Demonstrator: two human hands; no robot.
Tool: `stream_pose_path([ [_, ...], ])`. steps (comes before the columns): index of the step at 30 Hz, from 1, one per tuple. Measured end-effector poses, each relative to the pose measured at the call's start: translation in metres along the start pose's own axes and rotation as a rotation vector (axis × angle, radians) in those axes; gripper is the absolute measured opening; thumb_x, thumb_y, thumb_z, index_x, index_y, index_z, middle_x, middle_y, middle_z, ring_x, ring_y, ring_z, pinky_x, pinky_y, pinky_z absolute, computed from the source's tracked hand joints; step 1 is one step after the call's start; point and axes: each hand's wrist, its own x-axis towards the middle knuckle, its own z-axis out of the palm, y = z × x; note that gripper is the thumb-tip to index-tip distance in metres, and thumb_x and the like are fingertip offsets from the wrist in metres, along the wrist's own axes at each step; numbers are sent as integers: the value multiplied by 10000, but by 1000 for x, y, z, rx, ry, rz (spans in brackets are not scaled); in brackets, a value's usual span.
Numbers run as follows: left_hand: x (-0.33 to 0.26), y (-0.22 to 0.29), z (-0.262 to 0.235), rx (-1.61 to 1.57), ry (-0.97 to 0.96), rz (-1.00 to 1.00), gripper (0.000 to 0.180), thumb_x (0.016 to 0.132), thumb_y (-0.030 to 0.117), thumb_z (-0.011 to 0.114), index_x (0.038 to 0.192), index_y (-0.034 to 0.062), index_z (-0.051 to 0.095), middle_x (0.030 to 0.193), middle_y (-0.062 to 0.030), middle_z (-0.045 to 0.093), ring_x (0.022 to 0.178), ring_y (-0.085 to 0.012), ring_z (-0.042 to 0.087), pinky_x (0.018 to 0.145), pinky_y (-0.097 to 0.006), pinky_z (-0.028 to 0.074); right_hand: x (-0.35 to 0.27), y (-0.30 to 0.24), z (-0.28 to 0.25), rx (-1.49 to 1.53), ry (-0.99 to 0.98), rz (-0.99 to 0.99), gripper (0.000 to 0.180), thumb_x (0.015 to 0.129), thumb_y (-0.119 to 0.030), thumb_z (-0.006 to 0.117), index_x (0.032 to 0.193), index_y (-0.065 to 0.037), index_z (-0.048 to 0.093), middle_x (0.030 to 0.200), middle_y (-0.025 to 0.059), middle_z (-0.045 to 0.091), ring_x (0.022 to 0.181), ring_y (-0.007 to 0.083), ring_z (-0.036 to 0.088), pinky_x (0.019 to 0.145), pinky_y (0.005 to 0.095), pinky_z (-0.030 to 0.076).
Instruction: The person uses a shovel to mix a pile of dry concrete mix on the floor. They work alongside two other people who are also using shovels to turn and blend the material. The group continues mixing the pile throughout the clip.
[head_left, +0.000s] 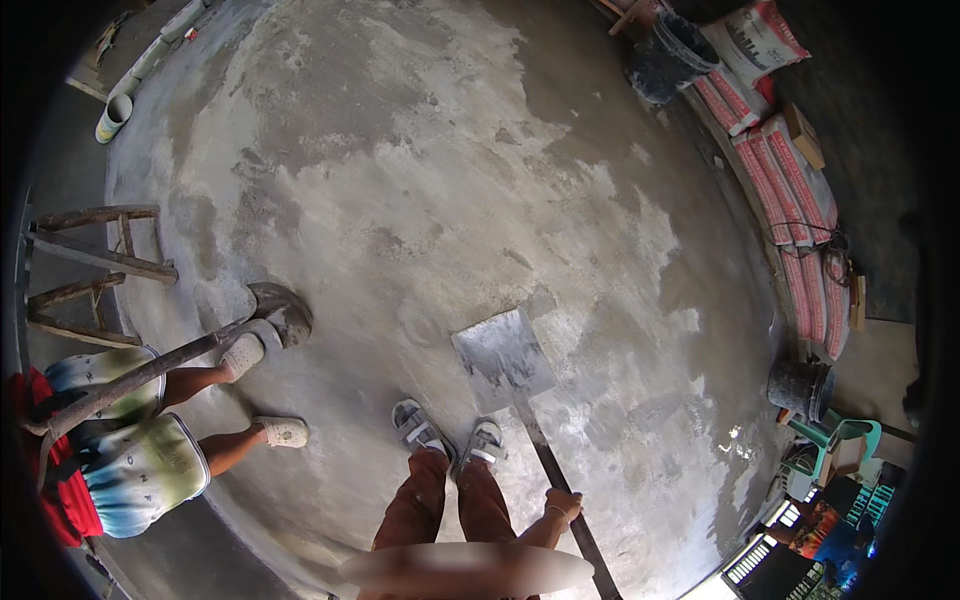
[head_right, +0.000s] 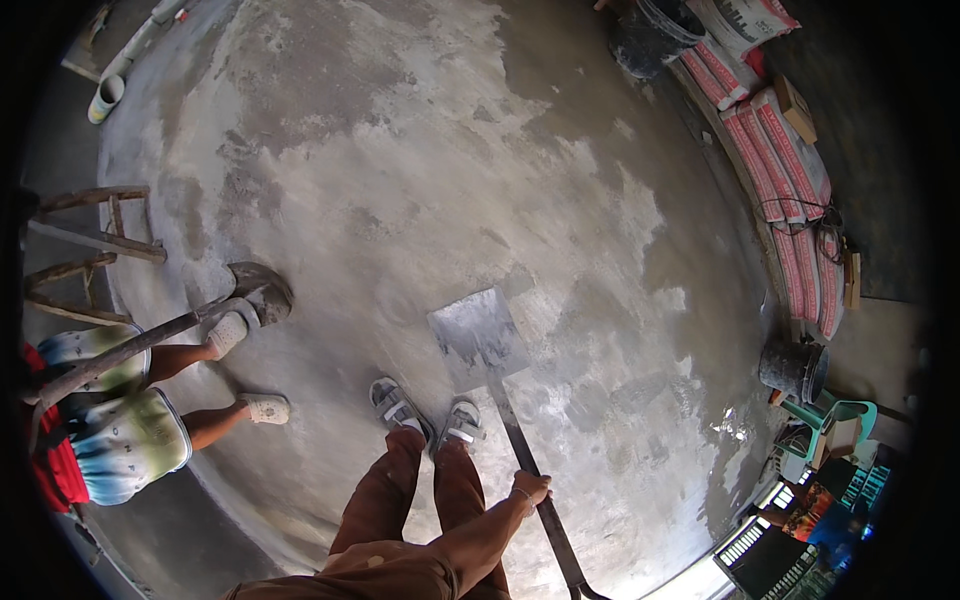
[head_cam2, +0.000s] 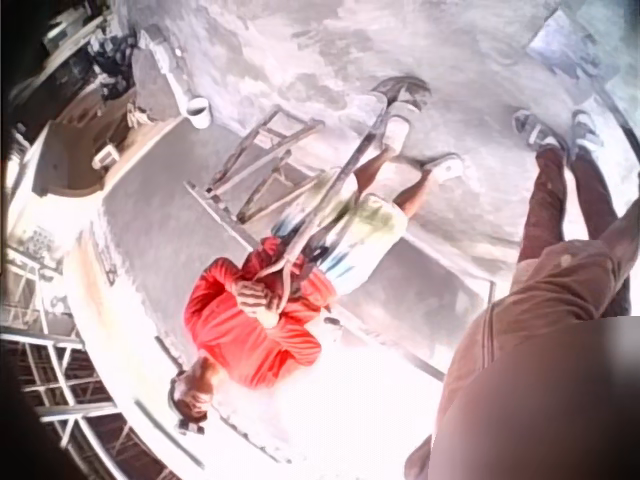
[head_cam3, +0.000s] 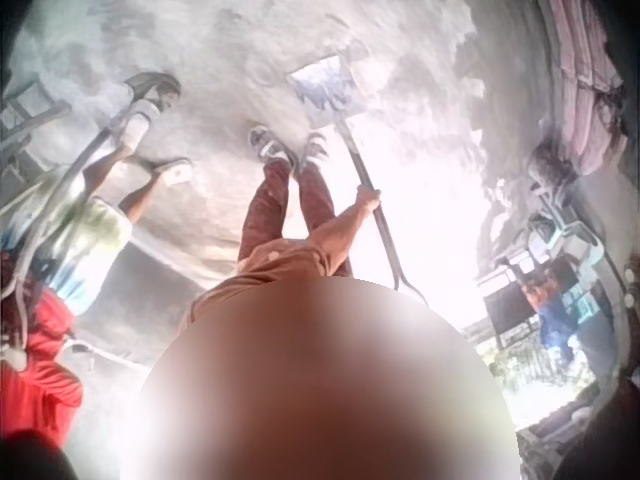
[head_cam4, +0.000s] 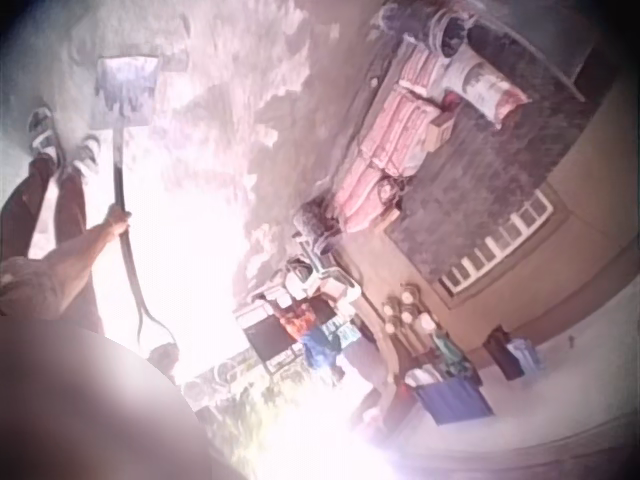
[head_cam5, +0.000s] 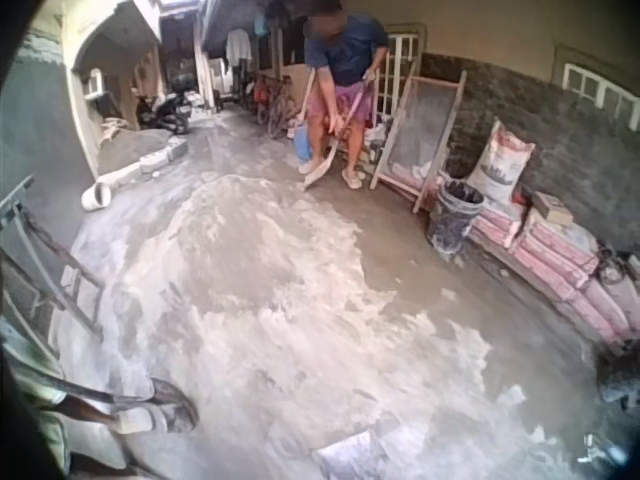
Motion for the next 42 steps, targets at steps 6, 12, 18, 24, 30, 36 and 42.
stream_pose_path([
  [6, -16, 118, -226, 655, 311, 424, 219, 852, 261, 538, 859, 154, 730, 770, -148, 691, 751, -335, 690, 699, -451, 541, -15, 54, 211, -76, -251, -33, 264, 913, -331, 528, 727, -145, 533, 535, 38, 489, 460, 207, 522, 370, 361, 450],
  [12, -65, 190, -388, -696, 496, 235, 225, 887, 104, 560, 678, 24, 540, 595, -123, 539, 490, -247, 568, 441, -410, 496, -19, 103, 316, 0, -515, -85, 109, 830, 4, 601, 778, -82, 560, 638, 58, 535, 578, 199, 585, 526, 371, 486],
  [18, -124, 129, -263, -885, 496, 235, 213, 859, 90, 642, 785, -77, 534, 605, -167, 562, 474, -290, 579, 423, -418, 491, -26, 63, 217, -83, -315, -210, 246, 890, -238, 587, 695, -114, 505, 524, 52, 487, 425, 225, 520, 327, 361, 425],
  [24, -123, 69, -190, -905, 384, 76, 171, 870, 80, 620, 796, -57, 548, 642, -143, 570, 516, -269, 596, 450, -428, 501, -25, 48, 141, -156, -260, -243, 268, 867, -272, 600, 681, -101, 510, 522, 79, 514, 416, 223, 533, 303, 360, 413],
  [30, -119, 31, -177, -971, 389, -9, 157, 876, 71, 607, 772, -22, 533, 670, -134, 570, 533, -262, 592, 470, -417, 525, -20, 49, 123, -195, -353, -218, 316, 870, -321, 612, 667, -100, 514, 508, 82, 527, 389, 219, 523, 286, 335, 400],
  [36, -90, 8, -168, -1065, 382, 13, 168, 875, 43, 574, 730, -17, 513, 683, -146, 570, 523, -250, 589, 452, -425, 536, -9, 50, 110, -281, -361, -274, 320, 885, -399, 607, 755, -115, 538, 543, 69, 553, 397, 196, 530, 271, 322, 395],
  [42, -55, -6, -76, -310, 271, -17, 369, 894, 210, 650, 974, -127, 523, 849, -213, 640, 655, -356, 666, 563, -421, 557, -1, 29, 49, -213, -144, -154, 303, 915, -465, 577, 824, -178, 553, 567, -7, 537, 438, 157, 542, 318, 287, 424],
])
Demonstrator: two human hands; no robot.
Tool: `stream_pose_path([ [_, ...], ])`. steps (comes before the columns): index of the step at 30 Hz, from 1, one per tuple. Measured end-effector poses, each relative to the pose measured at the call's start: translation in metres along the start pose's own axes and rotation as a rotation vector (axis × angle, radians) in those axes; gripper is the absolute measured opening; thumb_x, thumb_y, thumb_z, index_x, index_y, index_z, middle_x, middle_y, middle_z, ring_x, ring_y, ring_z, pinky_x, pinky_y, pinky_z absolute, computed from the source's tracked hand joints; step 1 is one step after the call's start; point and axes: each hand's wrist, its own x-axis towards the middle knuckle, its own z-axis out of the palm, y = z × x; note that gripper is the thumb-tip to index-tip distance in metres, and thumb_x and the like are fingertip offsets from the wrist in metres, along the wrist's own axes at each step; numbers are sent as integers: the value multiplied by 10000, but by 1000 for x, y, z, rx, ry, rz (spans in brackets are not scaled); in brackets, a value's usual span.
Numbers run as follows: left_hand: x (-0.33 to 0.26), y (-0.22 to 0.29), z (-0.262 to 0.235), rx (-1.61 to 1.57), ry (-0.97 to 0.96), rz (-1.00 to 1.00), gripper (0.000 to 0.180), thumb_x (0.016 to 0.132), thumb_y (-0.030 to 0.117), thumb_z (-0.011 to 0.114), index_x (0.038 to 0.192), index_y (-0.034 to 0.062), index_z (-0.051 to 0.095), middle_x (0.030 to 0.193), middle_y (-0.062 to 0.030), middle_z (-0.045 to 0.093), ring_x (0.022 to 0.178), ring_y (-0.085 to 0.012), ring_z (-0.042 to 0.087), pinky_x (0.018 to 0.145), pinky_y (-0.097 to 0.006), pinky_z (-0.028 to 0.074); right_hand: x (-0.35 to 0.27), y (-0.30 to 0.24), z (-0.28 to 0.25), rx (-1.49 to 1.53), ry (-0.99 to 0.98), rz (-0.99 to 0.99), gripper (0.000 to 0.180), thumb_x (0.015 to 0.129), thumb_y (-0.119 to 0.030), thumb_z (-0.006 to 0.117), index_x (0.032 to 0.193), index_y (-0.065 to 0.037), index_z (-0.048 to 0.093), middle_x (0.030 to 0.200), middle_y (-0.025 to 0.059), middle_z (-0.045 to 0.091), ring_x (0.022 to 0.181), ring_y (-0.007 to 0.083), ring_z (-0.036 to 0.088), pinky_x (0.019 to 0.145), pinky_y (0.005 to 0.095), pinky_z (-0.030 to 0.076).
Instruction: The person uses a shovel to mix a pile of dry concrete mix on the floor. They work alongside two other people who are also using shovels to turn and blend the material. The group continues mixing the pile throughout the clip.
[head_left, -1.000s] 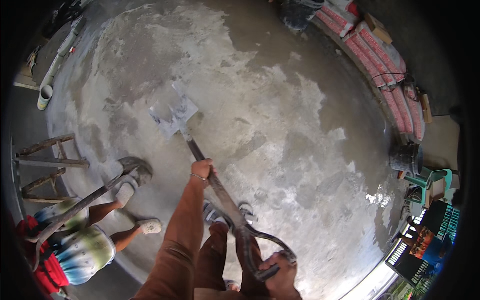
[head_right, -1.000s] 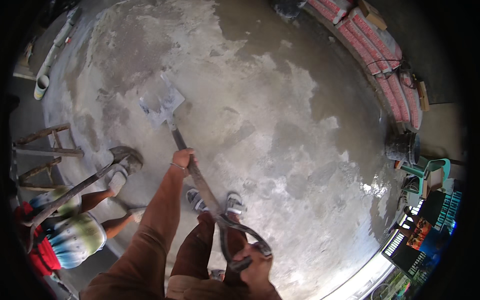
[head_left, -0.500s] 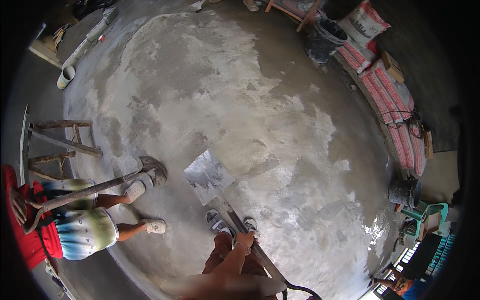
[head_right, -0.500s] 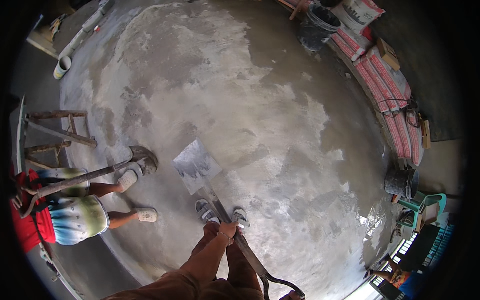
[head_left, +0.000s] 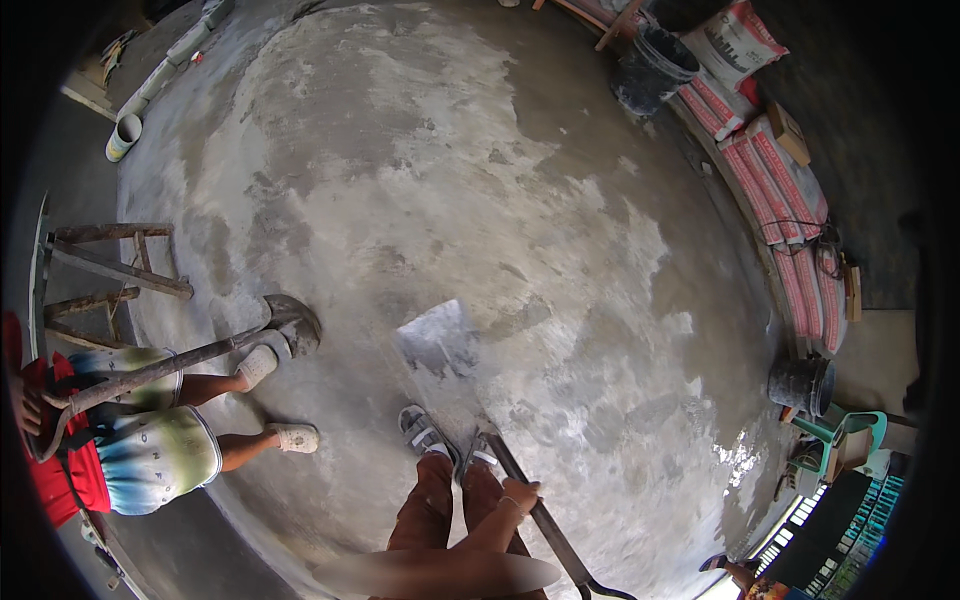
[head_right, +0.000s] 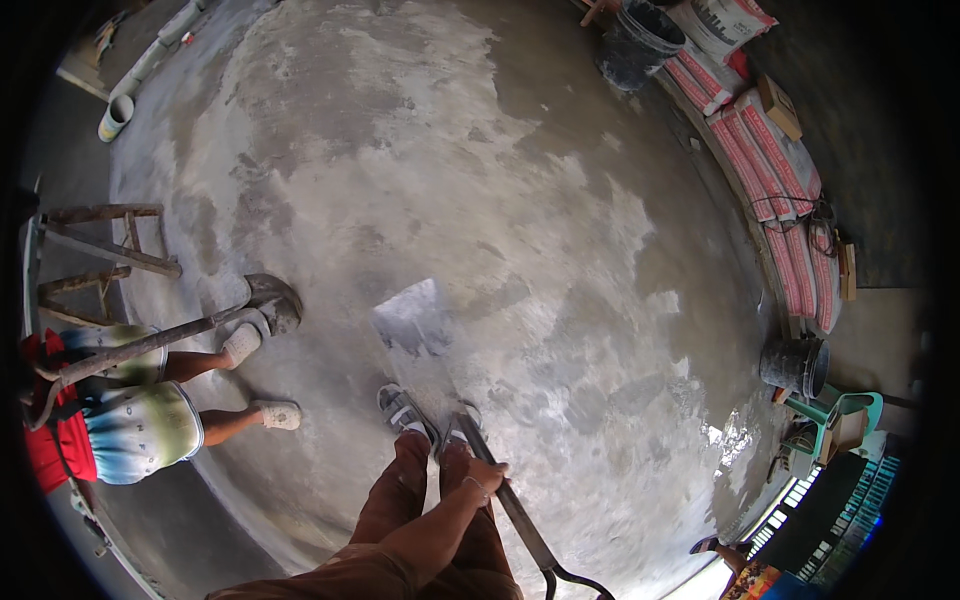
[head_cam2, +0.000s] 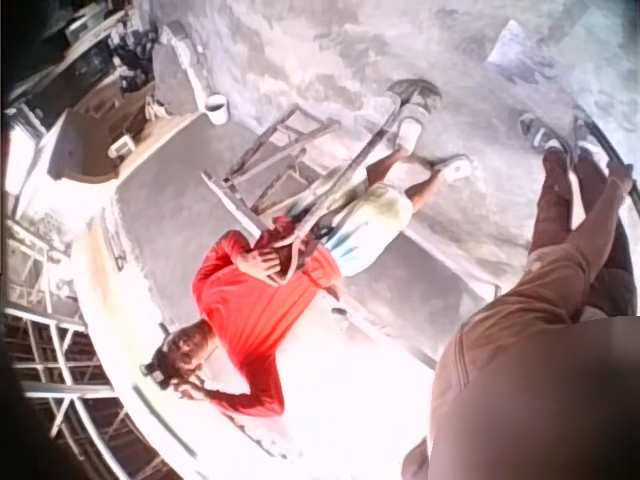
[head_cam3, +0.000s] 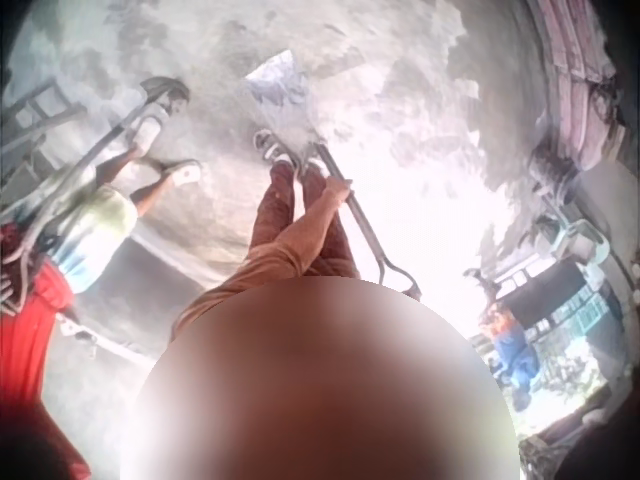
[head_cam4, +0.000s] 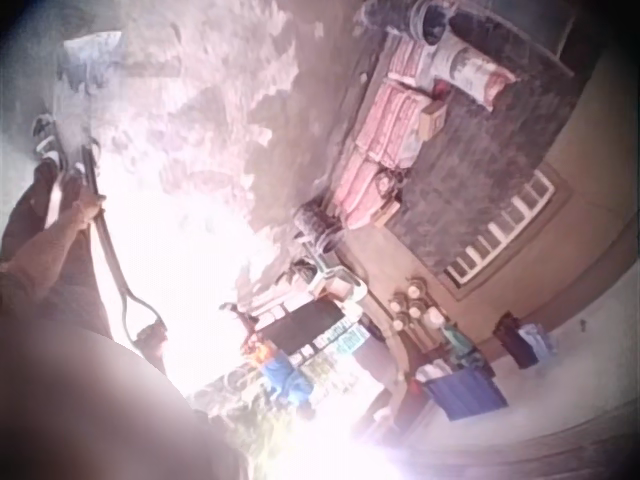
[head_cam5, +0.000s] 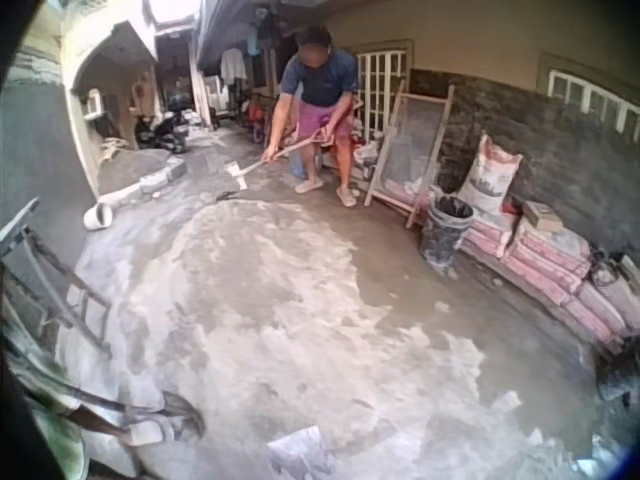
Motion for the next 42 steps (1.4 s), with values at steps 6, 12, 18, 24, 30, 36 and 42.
stream_pose_path([
  [6, -30, 41, 93, 575, -215, 6, 754, 914, 456, 570, 1196, -206, 347, 1119, -316, 621, 1069, -387, 630, 938, -403, 491, 1, 11, -56, 195, 136, 129, 292, 925, -446, 568, 805, -181, 557, 562, -13, 529, 441, 152, 538, 325, 271, 411],
  [12, -11, 123, 113, 466, -301, -9, 609, 868, 427, 639, 1145, -112, 575, 1115, -302, 635, 1101, -375, 621, 914, -393, 515, 27, -13, -25, 445, 138, 151, 286, 936, -427, 559, 785, -183, 562, 556, -20, 520, 445, 148, 533, 332, 255, 399],
  [18, 45, 223, 50, 250, 196, 314, 463, 826, 266, 660, 1074, -108, 544, 1007, -300, 659, 915, -378, 682, 801, -428, 560, 71, -53, 118, 272, -25, 11, 327, 971, -318, 530, 700, -134, 517, 548, 25, 510, 469, 189, 519, 389, 319, 411],
  [24, 24, 205, -32, -284, 173, 291, 430, 884, 113, 627, 1081, -66, 290, 839, -205, 542, 581, -265, 614, 435, -422, 528, 33, -30, 142, 253, -167, -127, 146, 898, -219, 569, 830, -115, 493, 607, 36, 488, 514, 196, 515, 463, 349, 482],
  [30, -30, 126, -30, -435, 122, 90, 363, 881, 95, 625, 1065, -85, 370, 816, -201, 563, 567, -310, 642, 445, -462, 564, 15, -15, 69, 138, -265, -165, 234, 911, -307, 603, 882, -89, 522, 601, 71, 535, 475, 206, 552, 363, 339, 469],
  [36, -13, 81, -59, -466, 133, -89, 474, 865, 142, 645, 1099, -159, 364, 845, -238, 598, 656, -315, 666, 471, -392, 556, -4, -25, 80, -163, -419, -456, 535, 888, -576, 595, 857, -48, 520, 559, 81, 529, 430, 198, 538, 317, 330, 456],
  [42, 3, 83, -145, -80, 371, -21, 562, 879, 322, 603, 1138, -167, 507, 1093, -354, 618, 1061, -425, 629, 899, -446, 489, -25, -13, 166, -376, -186, -207, 456, 964, -468, 520, 761, -59, 530, 507, 88, 511, 353, 197, 508, 271, 308, 423],
])
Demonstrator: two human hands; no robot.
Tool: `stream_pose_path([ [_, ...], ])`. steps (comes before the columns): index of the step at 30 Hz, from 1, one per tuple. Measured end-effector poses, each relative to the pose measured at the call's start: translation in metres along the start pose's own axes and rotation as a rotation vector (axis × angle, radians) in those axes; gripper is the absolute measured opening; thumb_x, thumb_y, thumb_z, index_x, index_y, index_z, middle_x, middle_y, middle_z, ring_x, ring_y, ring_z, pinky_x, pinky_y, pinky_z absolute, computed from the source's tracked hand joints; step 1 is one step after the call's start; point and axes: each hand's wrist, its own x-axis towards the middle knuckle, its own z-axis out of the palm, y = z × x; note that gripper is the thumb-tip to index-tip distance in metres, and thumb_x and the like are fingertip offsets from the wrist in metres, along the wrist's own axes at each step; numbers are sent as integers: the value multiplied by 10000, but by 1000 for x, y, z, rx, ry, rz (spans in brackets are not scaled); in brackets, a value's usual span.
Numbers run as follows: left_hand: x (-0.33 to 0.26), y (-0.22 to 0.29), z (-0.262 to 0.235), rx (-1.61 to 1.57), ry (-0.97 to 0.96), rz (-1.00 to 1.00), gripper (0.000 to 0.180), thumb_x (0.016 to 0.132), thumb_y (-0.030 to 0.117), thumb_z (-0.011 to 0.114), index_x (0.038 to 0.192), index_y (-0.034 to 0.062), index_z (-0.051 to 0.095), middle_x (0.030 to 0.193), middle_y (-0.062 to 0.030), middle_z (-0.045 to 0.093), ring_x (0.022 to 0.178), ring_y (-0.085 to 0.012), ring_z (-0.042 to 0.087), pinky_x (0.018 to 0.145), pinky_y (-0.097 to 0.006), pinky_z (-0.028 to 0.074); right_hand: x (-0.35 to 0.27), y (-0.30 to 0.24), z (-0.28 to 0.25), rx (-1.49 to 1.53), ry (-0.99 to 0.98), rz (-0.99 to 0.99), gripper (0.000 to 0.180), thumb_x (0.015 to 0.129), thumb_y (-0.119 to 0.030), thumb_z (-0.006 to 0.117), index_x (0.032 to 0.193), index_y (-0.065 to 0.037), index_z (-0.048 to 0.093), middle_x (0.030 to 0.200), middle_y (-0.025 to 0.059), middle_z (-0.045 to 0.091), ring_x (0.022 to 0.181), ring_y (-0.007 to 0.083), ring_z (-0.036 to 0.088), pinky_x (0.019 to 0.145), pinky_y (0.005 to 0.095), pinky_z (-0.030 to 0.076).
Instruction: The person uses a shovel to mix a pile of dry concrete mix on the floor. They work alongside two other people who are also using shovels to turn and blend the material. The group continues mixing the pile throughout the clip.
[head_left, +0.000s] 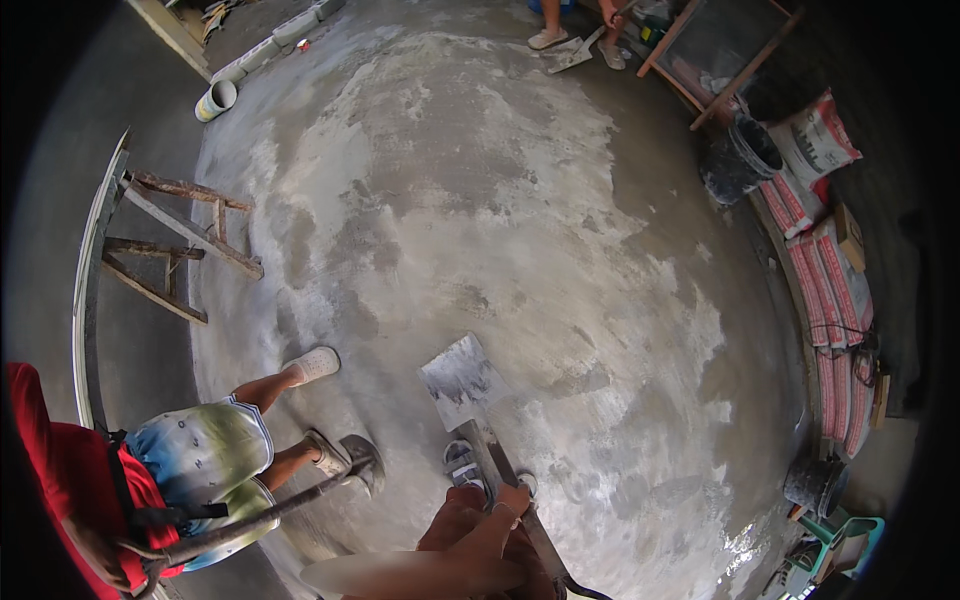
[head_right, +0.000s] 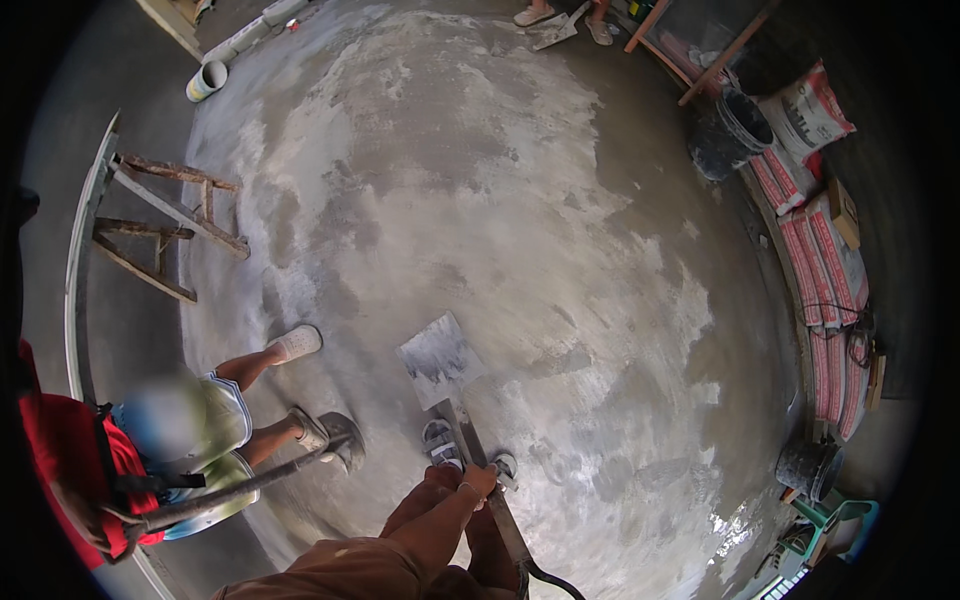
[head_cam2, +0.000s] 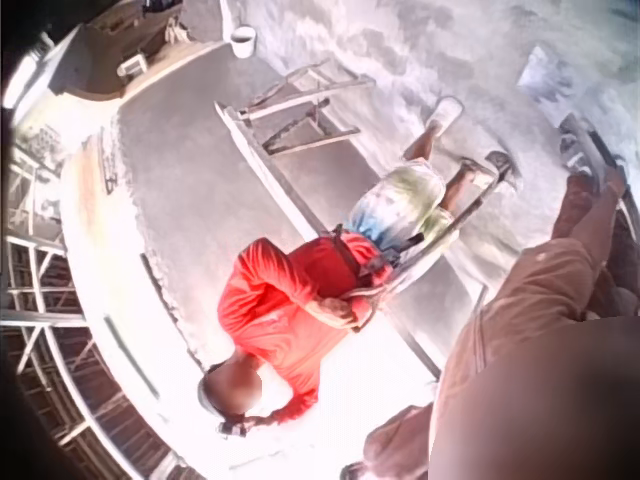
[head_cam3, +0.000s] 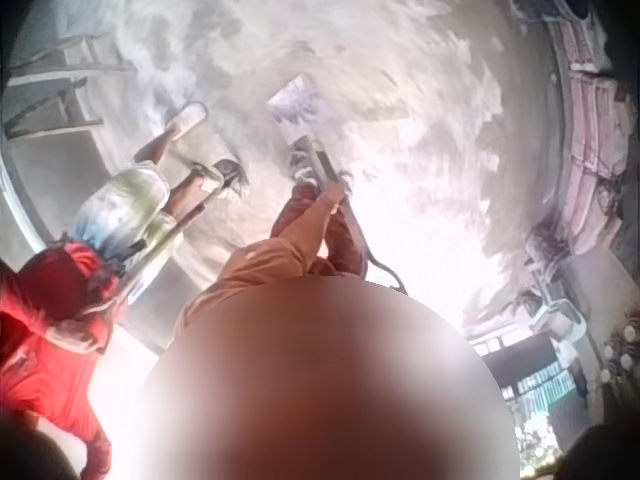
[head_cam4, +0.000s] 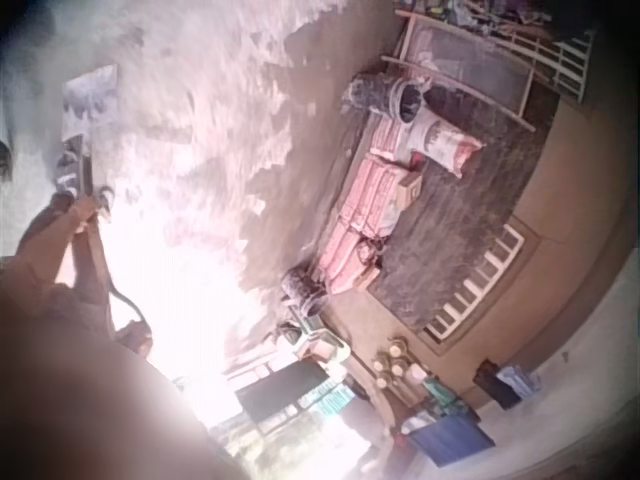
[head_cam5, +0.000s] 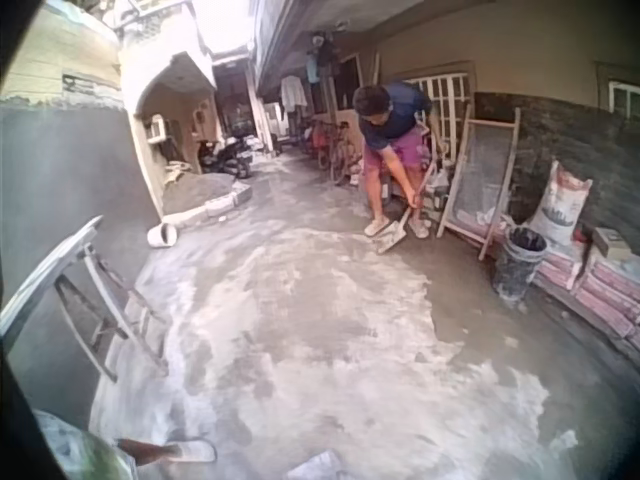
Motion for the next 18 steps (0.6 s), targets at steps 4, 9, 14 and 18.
stream_pose_path([
  [4, 41, 41, -78, -156, 70, 28, 613, 898, 385, 561, 1157, -168, 504, 1091, -369, 611, 1098, -457, 600, 945, -445, 464, 2, -11, 72, 18, -30, 86, 429, 958, -439, 524, 755, -61, 528, 521, 88, 515, 369, 204, 509, 292, 320, 426],
  [9, 154, 93, -207, -139, -18, 82, 656, 900, 372, 517, 1201, -207, 442, 1204, -379, 555, 1161, -459, 557, 981, -436, 441, -7, -31, 203, 44, -134, 142, 395, 951, -403, 528, 747, -64, 527, 539, 89, 519, 388, 212, 510, 318, 335, 430],
  [14, 266, 161, -329, 223, 35, 233, 672, 883, 354, 522, 1224, -212, 405, 1226, -382, 542, 1194, -449, 535, 1011, -412, 420, -23, -64, 379, 60, -252, 225, 363, 944, -366, 533, 740, -67, 525, 556, 90, 524, 407, 220, 511, 344, 349, 434],
  [18, 326, 254, -444, -94, 175, 204, 347, 913, 203, 533, 886, -143, 547, 854, -256, 637, 633, -351, 618, 581, -426, 512, -38, -88, 544, 136, -337, 312, 338, 938, -337, 537, 733, -69, 524, 570, 90, 527, 423, 226, 512, 365, 361, 437],
])
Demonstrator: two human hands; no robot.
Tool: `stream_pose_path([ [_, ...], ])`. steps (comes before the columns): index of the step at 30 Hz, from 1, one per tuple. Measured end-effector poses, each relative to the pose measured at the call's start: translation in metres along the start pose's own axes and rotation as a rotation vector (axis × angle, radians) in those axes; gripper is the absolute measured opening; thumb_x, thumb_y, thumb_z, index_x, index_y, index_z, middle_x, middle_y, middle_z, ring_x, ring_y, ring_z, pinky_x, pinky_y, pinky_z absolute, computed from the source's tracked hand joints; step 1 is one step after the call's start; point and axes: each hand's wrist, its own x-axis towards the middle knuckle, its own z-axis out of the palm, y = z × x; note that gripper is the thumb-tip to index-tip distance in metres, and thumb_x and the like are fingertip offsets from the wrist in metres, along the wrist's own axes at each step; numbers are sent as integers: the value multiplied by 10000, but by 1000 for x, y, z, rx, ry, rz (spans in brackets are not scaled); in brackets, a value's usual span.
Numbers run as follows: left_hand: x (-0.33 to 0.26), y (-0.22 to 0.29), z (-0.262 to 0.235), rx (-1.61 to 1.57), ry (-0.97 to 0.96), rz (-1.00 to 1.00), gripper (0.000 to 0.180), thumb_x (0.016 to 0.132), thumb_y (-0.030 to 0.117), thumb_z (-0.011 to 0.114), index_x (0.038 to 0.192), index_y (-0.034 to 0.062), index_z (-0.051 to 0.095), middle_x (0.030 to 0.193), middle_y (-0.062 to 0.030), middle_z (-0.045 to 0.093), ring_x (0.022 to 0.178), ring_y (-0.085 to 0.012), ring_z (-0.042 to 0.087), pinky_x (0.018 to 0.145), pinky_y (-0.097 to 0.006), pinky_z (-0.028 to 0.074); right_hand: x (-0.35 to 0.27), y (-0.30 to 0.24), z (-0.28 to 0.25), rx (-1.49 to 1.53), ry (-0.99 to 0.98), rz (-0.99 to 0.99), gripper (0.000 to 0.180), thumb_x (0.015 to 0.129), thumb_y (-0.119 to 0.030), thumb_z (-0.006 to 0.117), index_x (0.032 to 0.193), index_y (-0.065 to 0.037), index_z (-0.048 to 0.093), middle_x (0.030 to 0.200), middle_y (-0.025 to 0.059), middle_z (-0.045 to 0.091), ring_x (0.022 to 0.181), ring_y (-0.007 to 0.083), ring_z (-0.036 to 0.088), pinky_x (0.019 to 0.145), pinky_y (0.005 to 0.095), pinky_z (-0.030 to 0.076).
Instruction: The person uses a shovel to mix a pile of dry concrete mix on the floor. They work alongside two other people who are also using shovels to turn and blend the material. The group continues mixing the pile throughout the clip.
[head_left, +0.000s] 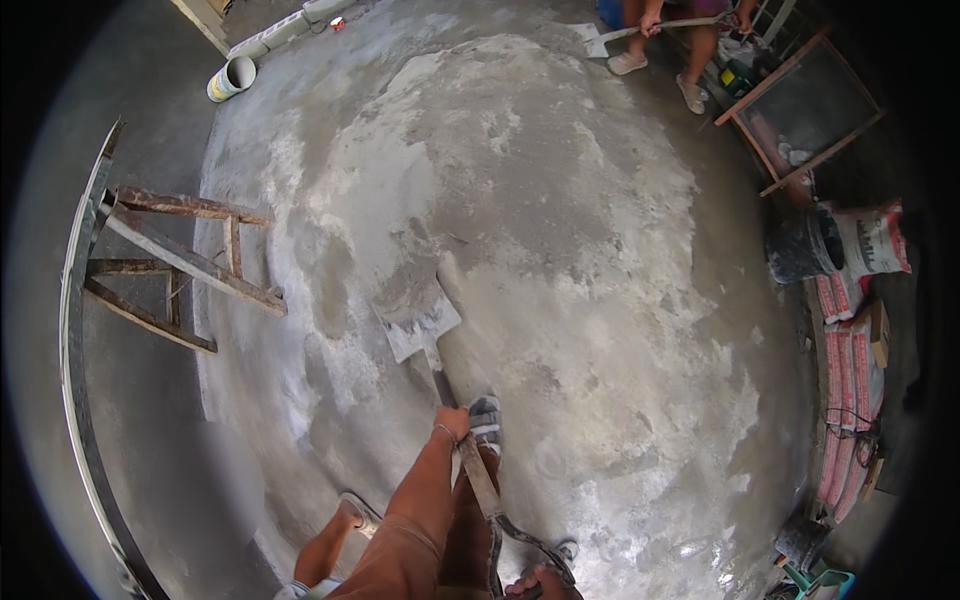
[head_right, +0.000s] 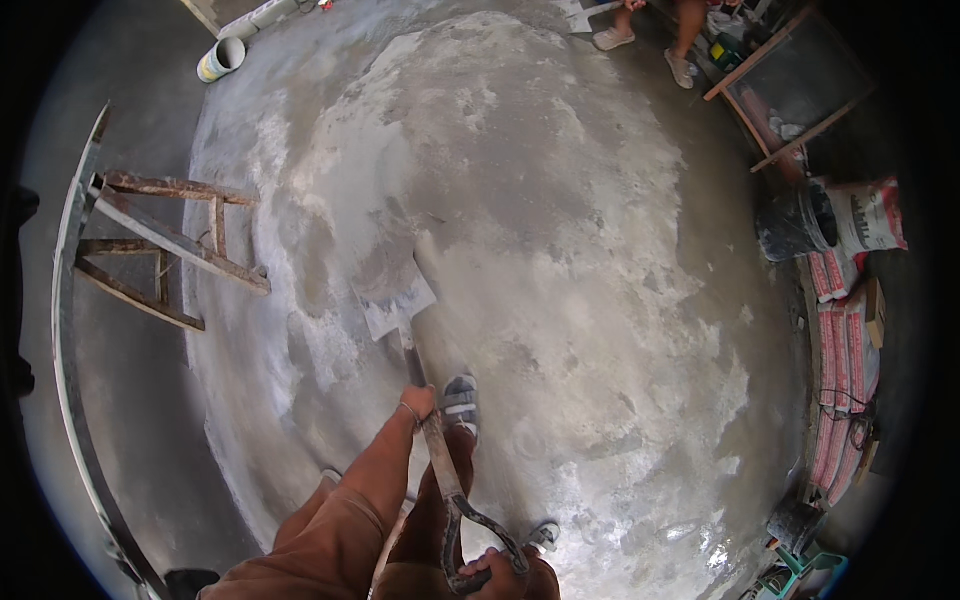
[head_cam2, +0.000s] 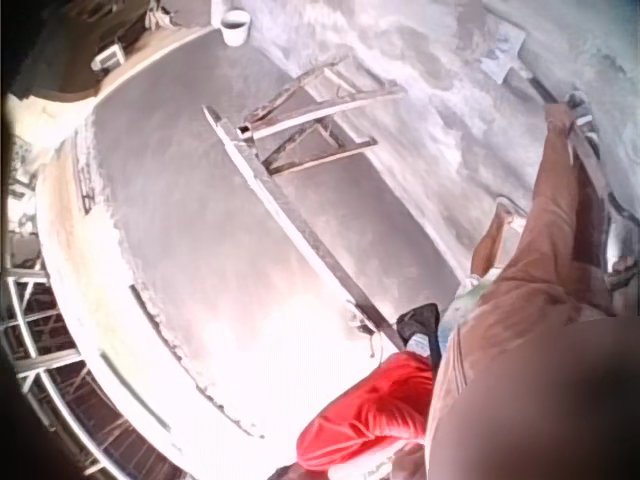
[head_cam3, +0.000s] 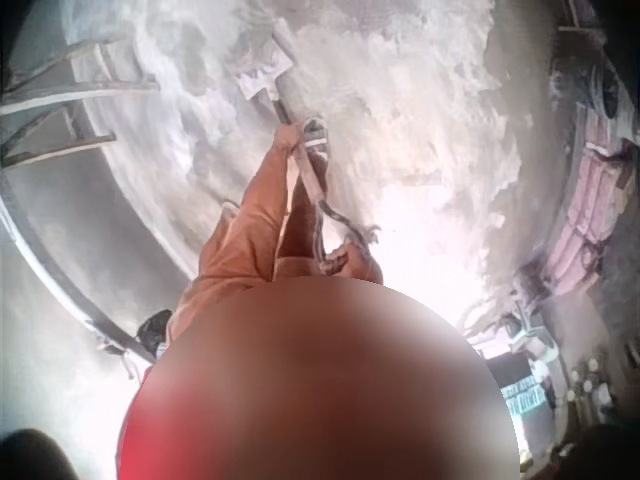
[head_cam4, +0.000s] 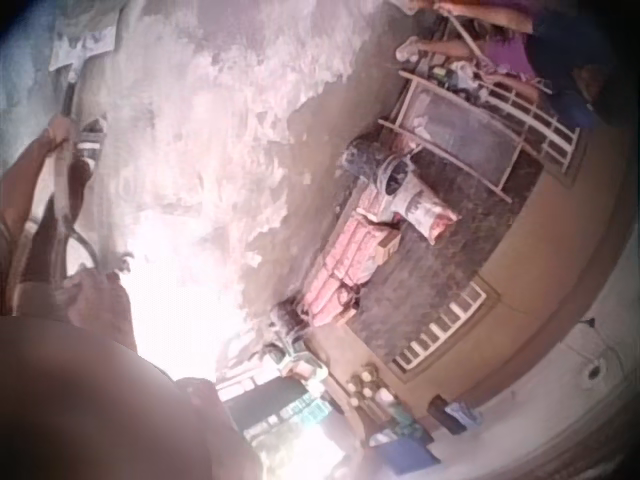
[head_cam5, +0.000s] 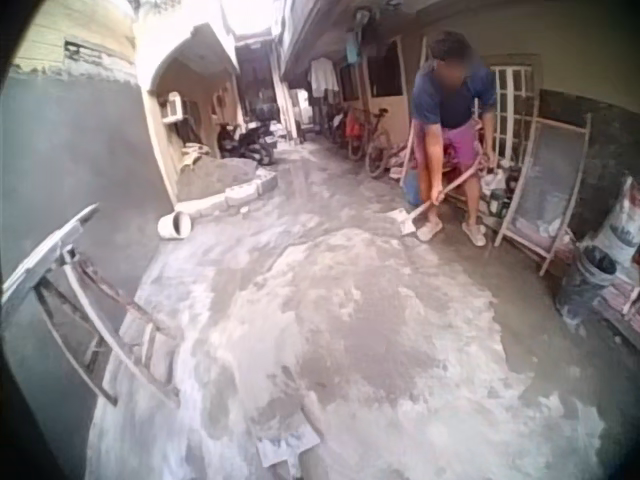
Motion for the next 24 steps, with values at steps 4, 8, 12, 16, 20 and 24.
stream_pose_path([
  [4, 53, 87, -84, -178, 37, 1, 263, 883, 130, 554, 816, -123, 575, 760, -229, 646, 518, -325, 629, 492, -425, 532, 36, 2, 113, 104, -41, 57, 314, 932, -308, 541, 727, -71, 523, 585, 91, 531, 438, 233, 513, 386, 373, 440],
  [8, 38, 134, -94, -486, -89, -234, 191, 845, 84, 559, 747, -78, 579, 609, -167, 601, 492, -284, 611, 461, -395, 521, 62, -22, 118, 49, -47, 16, 266, 904, -273, 565, 711, -93, 532, 617, 88, 548, 469, 254, 522, 433, 393, 449],
  [12, -10, 141, -69, -349, -9, -147, 180, 823, 41, 560, 688, -77, 578, 588, -168, 590, 483, -283, 592, 429, -412, 456, 49, -33, 78, 64, 77, -6, 267, 908, -289, 571, 722, -99, 544, 624, 86, 561, 471, 246, 528, 432, 386, 454],
  [16, -64, 134, -69, -357, 141, -131, 126, 774, 17, 617, 808, -99, 583, 689, -177, 613, 543, -282, 612, 475, -424, 471, 21, -23, 45, 114, 147, 17, 267, 912, -304, 576, 733, -106, 555, 630, 84, 574, 473, 238, 534, 431, 379, 459],
  [20, -100, 177, -103, -139, 112, 132, 414, 759, 95, 701, 1034, -108, 468, 907, -242, 656, 742, -314, 676, 621, -420, 524, 14, -15, 43, 210, 143, 43, 269, 916, -319, 582, 743, -113, 567, 637, 82, 587, 474, 229, 540, 429, 373, 465],
  [24, -115, 300, -152, 345, 287, 363, 650, 711, 201, 772, 1168, -90, 412, 1098, -295, 637, 983, -413, 658, 886, -416, 516, 23, -12, 105, 446, 81, 148, 271, 920, -334, 587, 754, -120, 578, 643, 80, 600, 476, 221, 546, 428, 366, 470],
])
